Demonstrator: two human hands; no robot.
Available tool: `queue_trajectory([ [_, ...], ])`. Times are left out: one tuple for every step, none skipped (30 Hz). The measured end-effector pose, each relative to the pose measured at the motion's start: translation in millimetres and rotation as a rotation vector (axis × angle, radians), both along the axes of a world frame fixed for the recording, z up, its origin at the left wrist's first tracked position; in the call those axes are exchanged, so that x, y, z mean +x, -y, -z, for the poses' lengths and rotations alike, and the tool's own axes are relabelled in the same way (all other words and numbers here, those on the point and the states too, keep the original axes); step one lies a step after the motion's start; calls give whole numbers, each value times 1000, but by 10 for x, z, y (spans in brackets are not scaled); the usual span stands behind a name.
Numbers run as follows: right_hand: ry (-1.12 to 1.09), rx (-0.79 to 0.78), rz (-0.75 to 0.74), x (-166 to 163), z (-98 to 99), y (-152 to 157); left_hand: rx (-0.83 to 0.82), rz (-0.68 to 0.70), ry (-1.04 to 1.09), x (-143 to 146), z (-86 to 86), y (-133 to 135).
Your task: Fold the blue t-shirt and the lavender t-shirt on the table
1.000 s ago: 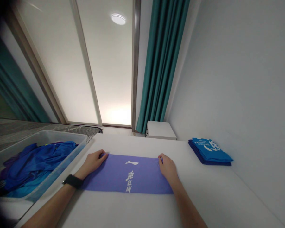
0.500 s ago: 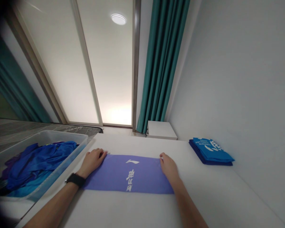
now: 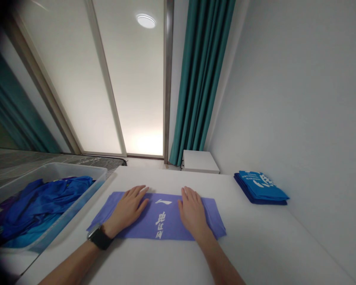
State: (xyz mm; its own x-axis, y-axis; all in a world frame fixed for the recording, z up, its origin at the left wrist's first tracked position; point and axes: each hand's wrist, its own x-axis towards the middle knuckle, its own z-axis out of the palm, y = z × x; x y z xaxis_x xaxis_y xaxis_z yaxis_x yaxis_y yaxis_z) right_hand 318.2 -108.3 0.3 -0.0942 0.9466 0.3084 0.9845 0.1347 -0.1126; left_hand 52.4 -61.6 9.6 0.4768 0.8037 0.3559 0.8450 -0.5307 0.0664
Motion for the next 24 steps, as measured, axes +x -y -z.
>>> queue_trajectory([
  [-10,-14,-58,-111,27,20,-2,62,3,69,47,35],
  [-15,-37,-110,-201,60,37,-8,115,0,122,99,60],
  [-19,-67,-150,-266,94,50,-18,155,-8,159,152,75],
  [-22,-100,-175,-308,126,59,-32,180,-18,179,201,81],
  [-25,-133,-187,-328,155,64,-47,191,-28,187,245,81],
  [-29,-162,-189,-333,178,65,-61,191,-36,185,280,76],
  [-32,-183,-186,-326,195,63,-74,182,-39,178,306,69],
  [-34,-197,-183,-315,205,59,-82,170,-40,169,323,62],
  [-36,-206,-182,-301,208,55,-88,160,-41,162,332,57],
  [-37,-211,-182,-285,206,51,-92,152,-44,156,336,54],
  [-38,-214,-182,-267,200,48,-94,146,-48,153,337,53],
  [-38,-217,-178,-244,192,46,-96,142,-52,151,336,54],
  [-37,-220,-170,-213,183,47,-95,139,-53,151,335,55],
  [-35,-222,-159,-171,176,50,-92,137,-49,152,336,57],
  [-30,-221,-145,-117,171,54,-90,136,-43,152,337,58],
  [-25,-221,-132,-51,170,59,-88,136,-37,152,338,59],
  [-19,-224,-120,24,173,65,-89,135,-33,152,338,60],
  [-14,-229,-108,104,178,71,-92,134,-34,152,336,61],
  [-9,-238,-98,185,185,78,-97,133,-39,151,332,62],
  [-4,-247,-88,261,192,85,-103,131,-45,152,324,64],
  [3,-256,-80,326,197,92,-108,129,-51,153,315,66],
  [10,-265,-75,379,199,99,-111,128,-54,155,305,68],
  [18,-271,-72,417,198,106,-113,128,-56,157,294,70],
  [25,-275,-70,439,194,113,-115,128,-57,159,285,71],
])
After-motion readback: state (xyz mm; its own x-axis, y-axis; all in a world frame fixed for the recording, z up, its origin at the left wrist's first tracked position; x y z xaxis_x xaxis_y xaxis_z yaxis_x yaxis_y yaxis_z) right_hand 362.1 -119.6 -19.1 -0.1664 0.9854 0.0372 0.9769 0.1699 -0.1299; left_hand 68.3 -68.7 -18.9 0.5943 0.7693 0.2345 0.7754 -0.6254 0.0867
